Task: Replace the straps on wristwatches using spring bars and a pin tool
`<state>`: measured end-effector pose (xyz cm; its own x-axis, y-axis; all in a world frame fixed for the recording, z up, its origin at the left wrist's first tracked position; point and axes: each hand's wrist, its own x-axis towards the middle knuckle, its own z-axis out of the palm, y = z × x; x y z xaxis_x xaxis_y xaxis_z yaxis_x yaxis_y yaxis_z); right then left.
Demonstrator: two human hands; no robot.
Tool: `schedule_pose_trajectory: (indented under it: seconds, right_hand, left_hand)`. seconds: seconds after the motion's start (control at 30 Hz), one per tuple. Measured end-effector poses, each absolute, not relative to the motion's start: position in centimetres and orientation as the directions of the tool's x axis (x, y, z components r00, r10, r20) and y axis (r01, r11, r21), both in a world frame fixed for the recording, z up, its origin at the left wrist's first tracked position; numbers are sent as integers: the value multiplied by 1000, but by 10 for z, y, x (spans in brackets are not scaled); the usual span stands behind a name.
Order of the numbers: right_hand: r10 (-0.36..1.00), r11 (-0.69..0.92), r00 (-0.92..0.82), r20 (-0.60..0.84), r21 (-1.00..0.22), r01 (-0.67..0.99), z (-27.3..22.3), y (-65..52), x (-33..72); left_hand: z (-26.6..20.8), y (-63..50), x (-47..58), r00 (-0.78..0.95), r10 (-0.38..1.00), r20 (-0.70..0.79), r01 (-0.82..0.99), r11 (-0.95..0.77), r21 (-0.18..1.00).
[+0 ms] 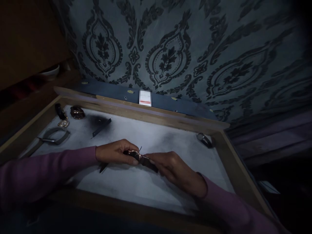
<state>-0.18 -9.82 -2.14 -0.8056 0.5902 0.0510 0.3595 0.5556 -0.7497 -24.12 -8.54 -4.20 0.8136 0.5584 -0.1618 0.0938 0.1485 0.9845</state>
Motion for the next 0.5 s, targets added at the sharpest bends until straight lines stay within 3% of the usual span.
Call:
schedule_pose_trajectory:
  seconds: [0.13,0.2,0.4,0.5]
  right_hand:
    - [600,683,-796,86,-573,453,-19,-98,-4]
    - [595,702,-799,89,-542,462,-18,-98,-5]
    - [640,661,-763,85,-568,491,-29,-99,-6]
    - [653,607,-753,78,-648,459,-41,-97,-6]
  left_hand:
    - [-42,-87,-241,802,568,-183,121,144,982]
    - [-43,-89,-241,791,577,-203,134,160,978]
    - [-48,-92,-236,743,633,-217,143,166,976]
    - [-48,-92,-233,730,651,-209,142,155,978]
